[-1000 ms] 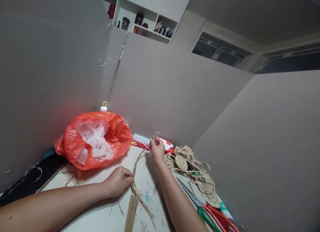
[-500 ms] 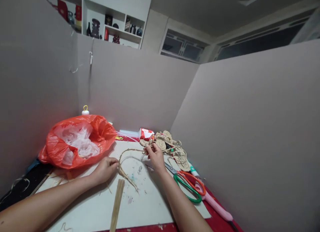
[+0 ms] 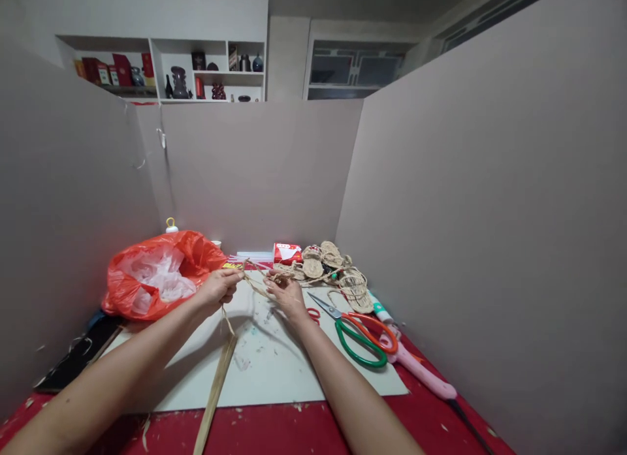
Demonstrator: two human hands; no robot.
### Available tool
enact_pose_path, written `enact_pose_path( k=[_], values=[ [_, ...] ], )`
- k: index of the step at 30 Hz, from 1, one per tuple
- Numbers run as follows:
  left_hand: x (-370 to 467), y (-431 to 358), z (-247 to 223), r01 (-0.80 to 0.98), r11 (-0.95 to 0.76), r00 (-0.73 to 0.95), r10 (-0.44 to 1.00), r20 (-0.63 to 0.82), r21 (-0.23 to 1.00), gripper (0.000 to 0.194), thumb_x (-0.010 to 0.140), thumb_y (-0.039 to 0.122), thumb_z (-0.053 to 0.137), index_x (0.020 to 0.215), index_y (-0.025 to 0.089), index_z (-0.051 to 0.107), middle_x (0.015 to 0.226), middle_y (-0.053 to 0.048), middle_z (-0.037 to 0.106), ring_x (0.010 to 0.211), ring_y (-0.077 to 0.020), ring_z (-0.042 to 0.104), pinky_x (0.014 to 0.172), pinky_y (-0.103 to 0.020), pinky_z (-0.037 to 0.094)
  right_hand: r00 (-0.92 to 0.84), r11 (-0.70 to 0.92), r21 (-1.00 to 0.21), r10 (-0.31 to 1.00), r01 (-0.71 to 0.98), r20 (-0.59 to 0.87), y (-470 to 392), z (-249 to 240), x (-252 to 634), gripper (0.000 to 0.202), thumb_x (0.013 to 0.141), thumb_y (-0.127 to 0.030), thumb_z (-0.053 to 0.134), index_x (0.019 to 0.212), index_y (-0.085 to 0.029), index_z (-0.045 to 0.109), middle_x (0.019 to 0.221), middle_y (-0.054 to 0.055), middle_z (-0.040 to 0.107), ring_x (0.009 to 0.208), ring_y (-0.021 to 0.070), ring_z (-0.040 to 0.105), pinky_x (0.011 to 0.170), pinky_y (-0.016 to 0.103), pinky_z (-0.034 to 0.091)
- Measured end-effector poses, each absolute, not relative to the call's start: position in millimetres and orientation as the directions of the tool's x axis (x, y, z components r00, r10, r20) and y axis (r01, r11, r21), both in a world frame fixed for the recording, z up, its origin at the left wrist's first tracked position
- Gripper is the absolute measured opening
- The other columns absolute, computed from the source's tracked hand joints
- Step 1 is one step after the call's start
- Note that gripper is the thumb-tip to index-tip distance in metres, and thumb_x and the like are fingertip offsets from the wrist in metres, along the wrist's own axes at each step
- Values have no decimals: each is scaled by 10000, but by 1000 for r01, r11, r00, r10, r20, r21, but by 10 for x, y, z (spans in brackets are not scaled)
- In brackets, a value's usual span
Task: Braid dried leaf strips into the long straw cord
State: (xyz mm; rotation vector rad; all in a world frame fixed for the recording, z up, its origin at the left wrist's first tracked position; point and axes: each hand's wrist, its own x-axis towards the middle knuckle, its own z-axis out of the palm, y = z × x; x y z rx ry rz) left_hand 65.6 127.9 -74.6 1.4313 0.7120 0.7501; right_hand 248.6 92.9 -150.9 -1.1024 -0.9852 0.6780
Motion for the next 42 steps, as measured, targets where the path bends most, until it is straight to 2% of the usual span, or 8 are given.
enact_pose_path(
  k=[7, 13, 16, 21, 26, 33, 37, 42],
  values=[
    [526, 1146, -832, -68, 39, 646, 764, 14, 997, 351, 672, 430, 719, 793, 163, 526, 538, 111, 182, 424, -22, 114, 405, -172, 85, 423, 288, -957, 872, -34, 247, 841, -1394, 2423, 174, 891, -282, 568, 933, -117, 605, 771, -2, 618, 580, 91, 579, 524, 230, 499],
    [496, 1039, -917, -88, -54, 654, 750, 98, 995, 328, 701, 433, 699, 817, 134, 631, 561, 67, 362, 461, -37, 281, 438, -182, 229, 313, 297, -951, 914, -82, 259, 643, -1256, 2134, 356, 699, -424, 709, 891, -131, 646, 628, 0, 655, 544, 159, 618, 496, 262, 493],
    [487, 913, -929, -87, -153, 652, 738, 173, 984, 260, 681, 373, 730, 740, 123, 688, 831, -48, 580, 718, -109, 510, 576, -213, 381, 246, 289, -954, 933, -86, 261, 469, -1230, 2079, 475, 635, -416, 744, 1003, -131, 650, 783, 59, 719, 690, 205, 669, 576, 292, 526],
    [513, 701, -1003, -84, -492, 667, 618, 415, 867, 193, 796, 308, 620, 784, 155, 737, 956, -80, 639, 960, -186, 556, 899, -303, 396, 242, 293, -956, 929, -23, 279, 279, -1265, 2104, 398, 627, -456, 729, 822, -111, 684, 663, 56, 693, 587, 180, 635, 517, 269, 499],
    [577, 548, -1079, -79, -588, 659, 575, 485, 805, 198, 824, 247, 558, 791, 159, 732, 980, -77, 667, 957, -193, 591, 920, -317, 416, 269, 334, -939, 900, 78, 343, 238, -1255, 2048, 378, 693, -512, 653, 679, -136, 619, 507, -3, 592, 426, 119, 509, 417, 230, 404],
    [644, 452, -1305, 22, -614, 586, 647, 487, 789, 192, 803, 179, 532, 725, 147, 705, 853, -55, 669, 852, -169, 591, 838, -282, 431, 201, 347, -890, 888, 296, 413, 211, -1301, 2057, 291, 737, -403, 627, 585, -163, 561, 482, -34, 526, 463, 105, 469, 450, 211, 336],
    [590, 534, -1420, 46, -549, 579, 696, 426, 835, 162, 782, 174, 561, 824, 161, 717, 887, -45, 673, 864, -163, 583, 834, -269, 414, 94, 309, -870, 924, 385, 370, 221, -1349, 2182, 210, 731, -341, 630, 644, -150, 614, 500, -42, 525, 482, 103, 474, 479, 208, 331],
    [568, 676, -1437, 44, -310, 527, 815, 241, 950, 164, 731, 292, 659, 728, 134, 702, 638, 4, 611, 587, -95, 499, 583, -207, 370, -24, 286, -854, 952, 434, 306, 262, -1385, 2290, 143, 763, -208, 549, 696, -128, 647, 580, -34, 568, 532, 95, 494, 522, 196, 356]
  ],
)
